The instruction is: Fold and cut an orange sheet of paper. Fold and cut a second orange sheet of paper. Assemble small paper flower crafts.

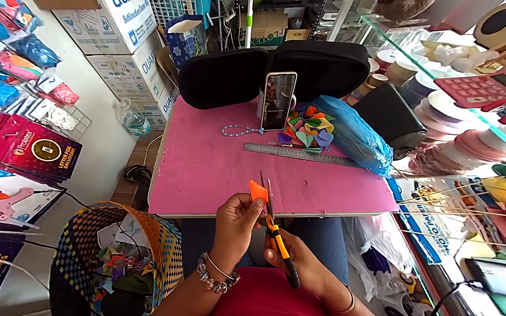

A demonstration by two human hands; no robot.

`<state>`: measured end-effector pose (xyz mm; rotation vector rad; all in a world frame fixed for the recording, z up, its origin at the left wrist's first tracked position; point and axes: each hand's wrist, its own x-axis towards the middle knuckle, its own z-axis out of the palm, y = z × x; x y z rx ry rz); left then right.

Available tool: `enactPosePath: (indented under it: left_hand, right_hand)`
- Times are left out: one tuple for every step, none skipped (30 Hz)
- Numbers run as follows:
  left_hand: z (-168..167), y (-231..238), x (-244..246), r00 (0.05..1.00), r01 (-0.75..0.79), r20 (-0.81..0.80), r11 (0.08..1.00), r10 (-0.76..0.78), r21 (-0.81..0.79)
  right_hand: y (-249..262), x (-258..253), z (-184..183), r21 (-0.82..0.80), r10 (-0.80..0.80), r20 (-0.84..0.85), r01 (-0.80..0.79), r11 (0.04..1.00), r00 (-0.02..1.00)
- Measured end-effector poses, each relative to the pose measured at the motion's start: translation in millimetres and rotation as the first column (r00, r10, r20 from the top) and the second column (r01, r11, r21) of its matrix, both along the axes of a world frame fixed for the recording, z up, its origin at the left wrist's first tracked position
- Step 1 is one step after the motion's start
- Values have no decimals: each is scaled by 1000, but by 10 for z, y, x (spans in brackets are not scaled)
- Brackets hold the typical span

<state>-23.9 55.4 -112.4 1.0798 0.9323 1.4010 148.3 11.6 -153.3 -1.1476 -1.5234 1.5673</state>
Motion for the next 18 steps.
enactPosePath:
  left_hand:
    - [-3, -1, 6, 1000, -8, 0, 1000, 8, 2]
    - [-3, -3, 11, 1000, -15, -1, 1000, 15, 2]
    - [-4, -5, 17, 1000, -17, -3, 1000, 17, 2]
    - [-5, -8, 22, 1000, -19, -7, 1000, 19, 2]
    - [-6, -10, 27, 1000, -19, -8, 1000, 19, 1]
    - [-6, -10, 32, 1000, -19, -8, 1000, 19, 0]
    - [-4, -11, 36, 1000, -16, -4, 1000, 16, -5]
    - [-3, -13, 41, 1000, -9, 4, 1000, 9, -13]
    - [0, -17, 44, 1000, 3, 19, 1000, -2, -22]
    - [6, -23, 47, 999, 15, 33, 999, -14, -29]
    - [15, -27, 50, 999, 27, 48, 999, -25, -33]
    - [21, -31, 50, 998, 37, 60, 999, -35, -37]
    - [26, -34, 50, 997, 46, 70, 998, -43, -42]
    - [30, -35, 48, 996, 55, 77, 997, -51, -48]
    - [36, -36, 44, 995, 64, 81, 996, -60, -55]
    - [44, -37, 39, 994, 74, 80, 995, -69, -64]
    - [50, -39, 34, 994, 84, 78, 994, -78, -70]
    - [55, -41, 30, 993, 94, 81, 993, -88, -73]
  right_hand:
    - [-2, -1, -3, 0, -1, -4, 1, 1000, 1000]
    - [-3, -3, -4, 3, -2, -6, 2, 1000, 1000]
    - [-4, -7, -7, 6, -5, -6, 5, 1000, 1000]
    - [-5, -11, -10, 8, -8, -5, 8, 1000, 1000]
    - [-7, -14, -14, 8, -12, -5, 12, 1000, 1000]
    - [-7, -18, -18, 9, -15, -7, 15, 1000, 1000]
    - [-7, -22, -20, 14, -15, -10, 15, 1000, 1000]
    - [-8, -25, -19, 22, -14, -12, 14, 1000, 1000]
    - [-8, -26, -21, 32, -7, -19, 7, 999, 1000]
    - [-8, -27, -25, 43, 3, -26, -2, 999, 1000]
    - [-8, -27, -27, 48, 11, -35, -9, 999, 999]
    - [-9, -26, -28, 52, 19, -42, -16, 999, 999]
    - [-9, -26, -28, 54, 22, -47, -20, 998, 999]
    - [-10, -24, -25, 57, 28, -52, -26, 998, 998]
    - [-10, -23, -24, 62, 35, -54, -32, 998, 998]
    - [-10, -21, -25, 66, 41, -57, -38, 997, 998]
    - [-10, -19, -26, 70, 47, -61, -43, 997, 997]
    - [-11, -17, -25, 72, 52, -66, -48, 996, 996]
